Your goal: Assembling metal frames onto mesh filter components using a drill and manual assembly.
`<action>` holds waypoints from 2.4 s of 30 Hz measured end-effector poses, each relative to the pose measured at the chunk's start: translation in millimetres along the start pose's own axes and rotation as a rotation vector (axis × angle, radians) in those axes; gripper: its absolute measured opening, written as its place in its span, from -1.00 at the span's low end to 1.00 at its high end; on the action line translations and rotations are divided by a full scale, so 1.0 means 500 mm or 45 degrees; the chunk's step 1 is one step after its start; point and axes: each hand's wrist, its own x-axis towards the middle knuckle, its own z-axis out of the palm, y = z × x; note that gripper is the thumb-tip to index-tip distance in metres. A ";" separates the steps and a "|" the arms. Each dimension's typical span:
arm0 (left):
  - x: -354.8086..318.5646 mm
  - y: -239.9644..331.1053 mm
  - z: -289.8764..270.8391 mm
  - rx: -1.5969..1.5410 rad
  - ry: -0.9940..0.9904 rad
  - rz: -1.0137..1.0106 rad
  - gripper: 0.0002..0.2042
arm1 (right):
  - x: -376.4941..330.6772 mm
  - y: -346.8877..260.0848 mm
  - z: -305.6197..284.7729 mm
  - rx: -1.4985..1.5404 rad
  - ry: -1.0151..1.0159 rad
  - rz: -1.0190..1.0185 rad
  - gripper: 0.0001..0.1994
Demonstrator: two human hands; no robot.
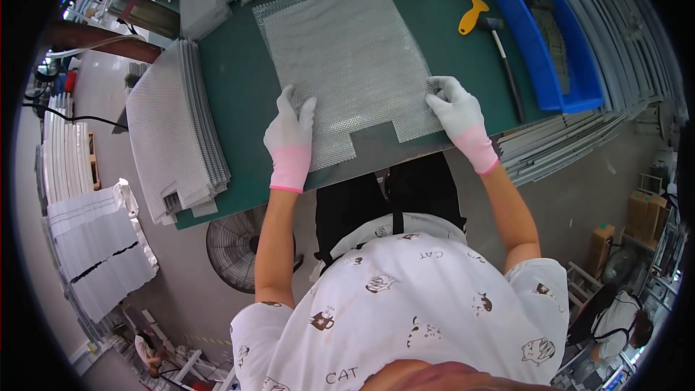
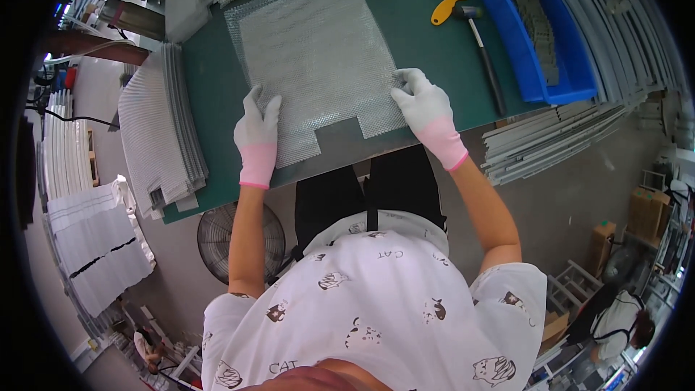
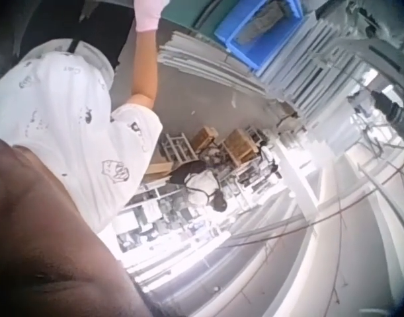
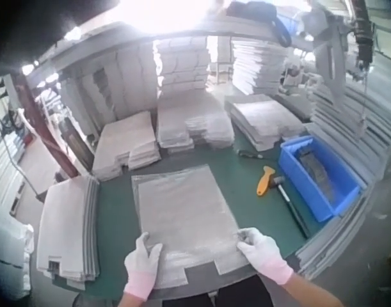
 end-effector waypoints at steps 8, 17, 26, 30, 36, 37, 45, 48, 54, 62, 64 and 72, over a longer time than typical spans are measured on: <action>0.044 0.055 -0.052 0.611 0.190 0.271 -0.40 | 0.028 -0.052 -0.005 -1.340 0.057 -0.660 -0.62; 0.083 -0.006 -0.020 0.397 -0.072 0.906 -0.82 | 0.260 -0.335 0.017 -1.046 -0.619 -0.790 -0.59; 0.086 0.026 -0.023 0.353 -0.246 0.923 -0.75 | 0.651 -0.571 0.218 -1.046 -0.069 -0.728 -0.63; 0.083 0.008 -0.021 0.335 -0.211 0.904 -0.75 | 0.657 -0.595 0.288 -1.052 -0.040 -0.563 -0.69; 0.081 0.009 -0.029 0.299 -0.200 0.875 -0.66 | 0.689 -0.663 0.231 -0.398 0.312 -0.581 -0.72; 0.086 0.035 -0.019 0.228 -0.194 0.922 -0.64 | 0.754 -0.646 0.167 -0.129 0.196 -0.680 -0.64; 0.102 0.004 -0.049 0.257 -0.285 0.881 -0.68 | 0.587 -0.640 0.127 1.603 -0.652 -0.771 -0.70; 0.103 0.005 -0.050 0.230 -0.230 0.884 -0.67 | 0.473 -0.589 0.057 1.437 -0.538 -0.794 -0.73; 0.020 0.055 -0.168 -0.014 0.284 1.153 -0.72 | 0.292 -0.372 -0.049 1.244 -0.337 -0.796 -0.69; 0.008 0.050 -0.240 -1.446 0.168 -0.039 -0.42 | 0.093 -0.180 -0.119 1.159 -0.226 -0.540 -0.74; 0.006 0.063 -0.206 -1.285 0.100 -0.199 -0.49 | 0.053 -0.156 -0.115 0.824 -0.060 -0.446 -0.77; 0.006 0.027 -0.083 -0.920 -0.060 -0.185 -0.39 | 0.014 -0.073 -0.075 0.384 -0.070 -0.095 -0.73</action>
